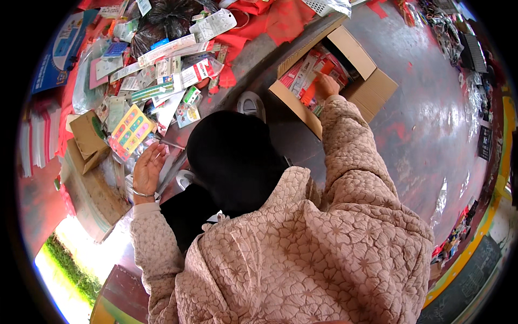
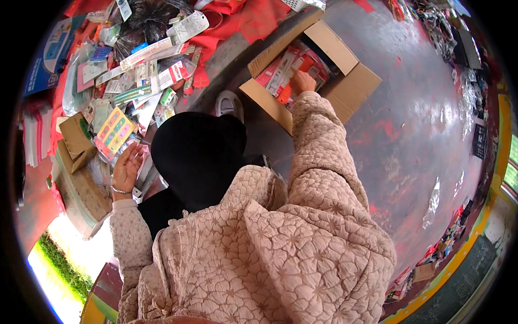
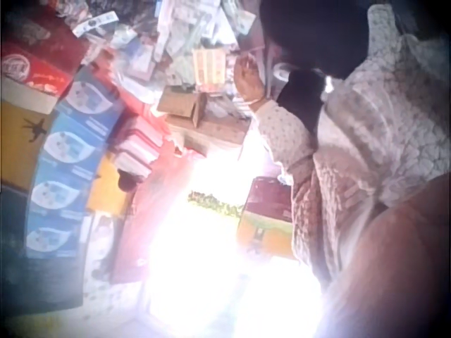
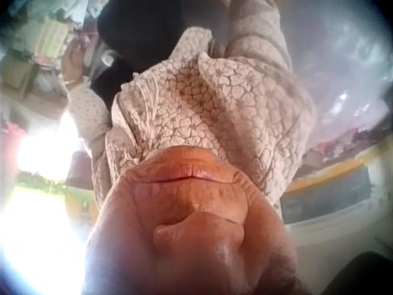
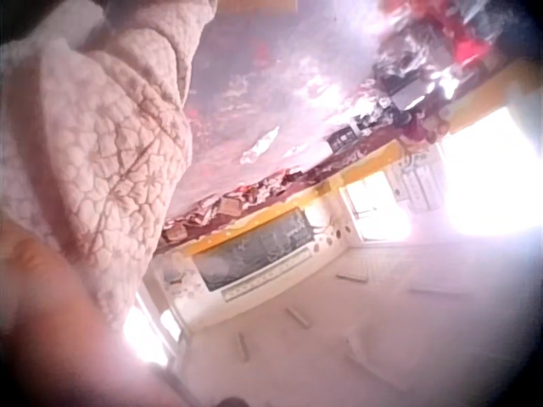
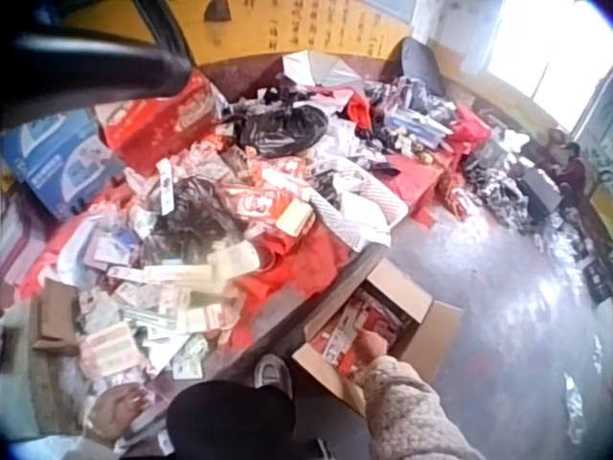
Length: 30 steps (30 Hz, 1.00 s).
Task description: The person picks up packaged items from a cluttered table, wipes some of them with a cloth, and places them one by one into a cardboard box on the floor.
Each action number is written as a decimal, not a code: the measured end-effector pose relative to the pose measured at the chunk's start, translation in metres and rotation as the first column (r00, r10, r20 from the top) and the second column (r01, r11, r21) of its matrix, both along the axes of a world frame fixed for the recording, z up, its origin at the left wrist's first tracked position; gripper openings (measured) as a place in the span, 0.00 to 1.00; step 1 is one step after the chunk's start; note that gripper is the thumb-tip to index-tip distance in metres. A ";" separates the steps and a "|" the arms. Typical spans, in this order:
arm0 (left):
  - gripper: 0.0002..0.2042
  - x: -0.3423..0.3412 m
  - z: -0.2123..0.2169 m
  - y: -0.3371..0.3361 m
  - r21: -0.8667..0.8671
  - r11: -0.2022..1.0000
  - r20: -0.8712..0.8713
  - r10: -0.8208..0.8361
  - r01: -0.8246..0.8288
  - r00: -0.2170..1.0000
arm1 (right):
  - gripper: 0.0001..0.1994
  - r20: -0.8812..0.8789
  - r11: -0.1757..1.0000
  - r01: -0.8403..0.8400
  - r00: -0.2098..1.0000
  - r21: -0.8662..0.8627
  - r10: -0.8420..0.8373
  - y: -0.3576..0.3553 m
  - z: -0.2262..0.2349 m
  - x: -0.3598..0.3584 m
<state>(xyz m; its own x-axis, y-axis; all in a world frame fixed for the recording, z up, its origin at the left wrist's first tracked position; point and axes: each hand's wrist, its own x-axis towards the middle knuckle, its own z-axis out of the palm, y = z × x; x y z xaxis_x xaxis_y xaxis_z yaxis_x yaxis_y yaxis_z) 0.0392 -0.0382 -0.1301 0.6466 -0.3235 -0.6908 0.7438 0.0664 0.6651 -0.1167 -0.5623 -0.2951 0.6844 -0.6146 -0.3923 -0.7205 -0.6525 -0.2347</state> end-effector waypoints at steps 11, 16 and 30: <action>0.18 -0.003 0.019 -0.002 -0.088 0.996 0.072 -0.024 0.031 0.997 | 0.09 -0.283 0.954 -0.298 0.919 -0.046 0.273 0.025 -0.026 0.005; 0.17 0.011 0.036 0.008 -0.323 0.940 0.196 -0.045 0.108 0.980 | 0.12 -0.268 0.869 -0.363 0.921 -0.336 0.281 -0.024 -0.026 0.039; 0.12 -0.008 0.071 -0.013 -0.152 0.926 0.194 -0.314 0.345 0.929 | 0.18 0.039 0.447 -0.887 0.445 -0.114 0.895 0.306 0.178 0.282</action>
